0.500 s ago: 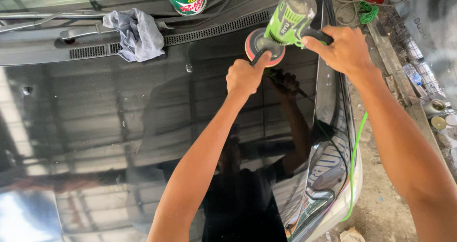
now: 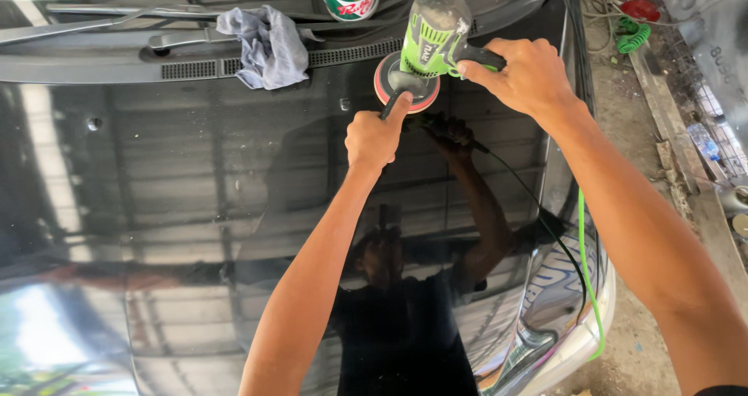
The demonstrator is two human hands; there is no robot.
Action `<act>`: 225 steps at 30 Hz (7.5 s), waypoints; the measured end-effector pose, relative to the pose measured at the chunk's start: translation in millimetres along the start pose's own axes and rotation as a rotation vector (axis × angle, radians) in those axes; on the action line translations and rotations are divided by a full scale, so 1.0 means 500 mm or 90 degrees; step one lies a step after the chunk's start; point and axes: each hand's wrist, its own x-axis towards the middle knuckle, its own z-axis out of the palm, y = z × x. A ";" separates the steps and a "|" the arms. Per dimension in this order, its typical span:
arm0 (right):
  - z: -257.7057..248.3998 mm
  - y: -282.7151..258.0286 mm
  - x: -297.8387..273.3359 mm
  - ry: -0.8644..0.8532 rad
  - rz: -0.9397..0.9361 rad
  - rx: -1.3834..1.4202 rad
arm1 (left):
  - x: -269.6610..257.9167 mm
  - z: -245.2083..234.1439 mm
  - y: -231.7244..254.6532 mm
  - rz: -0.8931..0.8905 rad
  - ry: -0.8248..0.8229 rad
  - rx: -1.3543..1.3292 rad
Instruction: The person polishes the hood of a black car using a green power polisher. They move the polisher in circular motions over different sections of the hood, then wipe the surface with a blue cloth and touch the finish by hand.
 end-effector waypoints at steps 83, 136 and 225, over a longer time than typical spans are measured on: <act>-0.057 -0.283 -0.531 -0.043 0.083 0.008 | -0.536 -0.021 -0.289 -0.002 -0.092 -0.036; 0.002 -0.117 -0.101 0.040 0.010 -0.071 | -0.122 -0.059 -0.070 -0.040 -0.079 -0.067; 0.033 -0.210 -0.342 0.114 0.347 -0.048 | -0.115 -0.068 -0.058 0.123 0.027 0.154</act>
